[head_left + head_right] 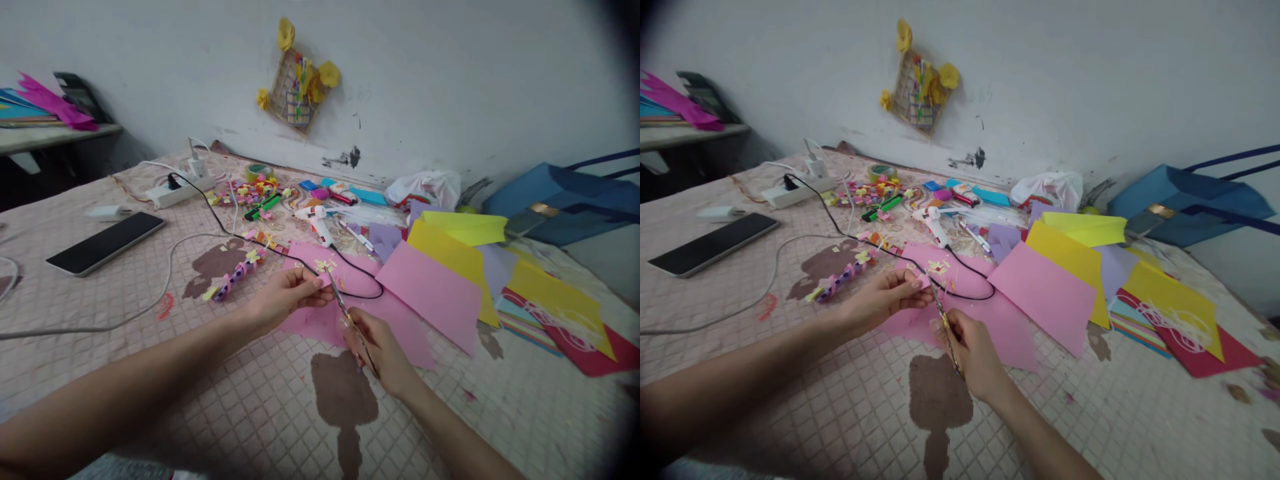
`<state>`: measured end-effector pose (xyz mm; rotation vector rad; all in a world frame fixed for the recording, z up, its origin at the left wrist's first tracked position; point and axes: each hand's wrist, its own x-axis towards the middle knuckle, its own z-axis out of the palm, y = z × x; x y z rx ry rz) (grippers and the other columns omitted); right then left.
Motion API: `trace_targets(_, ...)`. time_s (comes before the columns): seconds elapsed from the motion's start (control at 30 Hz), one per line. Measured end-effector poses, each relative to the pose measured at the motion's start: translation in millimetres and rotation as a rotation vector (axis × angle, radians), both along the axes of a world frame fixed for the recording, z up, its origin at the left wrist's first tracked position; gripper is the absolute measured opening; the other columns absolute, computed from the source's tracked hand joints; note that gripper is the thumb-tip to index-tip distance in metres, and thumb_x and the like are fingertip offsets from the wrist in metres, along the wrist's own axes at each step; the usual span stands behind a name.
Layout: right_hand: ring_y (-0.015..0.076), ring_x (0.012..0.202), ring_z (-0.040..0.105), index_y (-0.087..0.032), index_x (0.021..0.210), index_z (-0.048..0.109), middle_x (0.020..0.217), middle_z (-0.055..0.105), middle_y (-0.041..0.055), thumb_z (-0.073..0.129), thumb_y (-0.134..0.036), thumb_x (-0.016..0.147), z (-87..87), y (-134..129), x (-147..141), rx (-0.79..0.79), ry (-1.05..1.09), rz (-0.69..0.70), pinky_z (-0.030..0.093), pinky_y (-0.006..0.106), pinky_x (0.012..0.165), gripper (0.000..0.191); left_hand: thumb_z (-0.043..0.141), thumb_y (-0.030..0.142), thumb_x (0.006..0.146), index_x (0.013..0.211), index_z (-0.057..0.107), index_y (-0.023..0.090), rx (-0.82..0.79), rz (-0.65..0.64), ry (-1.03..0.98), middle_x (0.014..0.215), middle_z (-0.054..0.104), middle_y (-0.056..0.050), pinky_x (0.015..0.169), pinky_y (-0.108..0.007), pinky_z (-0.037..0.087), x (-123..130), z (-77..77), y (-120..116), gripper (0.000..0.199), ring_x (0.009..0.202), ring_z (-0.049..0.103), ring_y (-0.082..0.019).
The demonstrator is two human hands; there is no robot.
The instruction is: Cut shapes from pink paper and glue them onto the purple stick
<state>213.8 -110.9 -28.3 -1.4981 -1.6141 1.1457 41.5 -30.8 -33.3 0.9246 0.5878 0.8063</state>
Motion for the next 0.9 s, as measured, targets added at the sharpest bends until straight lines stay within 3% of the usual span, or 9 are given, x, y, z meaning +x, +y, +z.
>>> trace_targets(0.57, 0.0081, 0.041, 0.036, -0.020, 0.064, 0.042, 0.048, 0.038, -0.0069, 0.051, -0.046, 0.083, -4.4, 0, 0, -0.028, 0.057, -0.034, 0.027, 0.021, 0.040, 0.034, 0.063, 0.022, 0.081, 0.076, 0.056, 0.010, 0.004, -0.012, -0.015, 0.083, 0.069, -0.008, 0.074, -0.026, 0.051, -1, -1.7, 1, 0.014, 0.077, 0.066, -0.013)
trace_targets(0.73, 0.0066, 0.038, 0.033, -0.019, 0.066, 0.045, 0.049, 0.038, -0.0080, 0.057, -0.050, 0.077, -3.8, 3, -1, -0.076, 0.214, -0.137, 0.025, 0.020, 0.037, 0.034, 0.066, 0.025, 0.078, 0.075, 0.057, 0.010, -0.024, -0.036, 0.022, 0.088, 0.070, -0.009, 0.075, -0.028, 0.050, 0, 1.2, -3, 0.018, 0.078, 0.066, -0.014)
trace_targets(0.9, 0.0061, 0.042, 0.034, -0.016, 0.076, 0.057, 0.054, 0.043, -0.0061, 0.067, -0.042, 0.071, 1.7, 6, -1, -0.031, 0.267, -0.222, 0.024, 0.019, 0.037, 0.028, 0.068, 0.029, 0.075, 0.072, 0.059, 0.010, -0.036, -0.095, 0.115, 0.073, 0.070, -0.006, 0.069, -0.023, 0.049, 2, 3.0, -11, 0.022, 0.068, 0.066, -0.011)
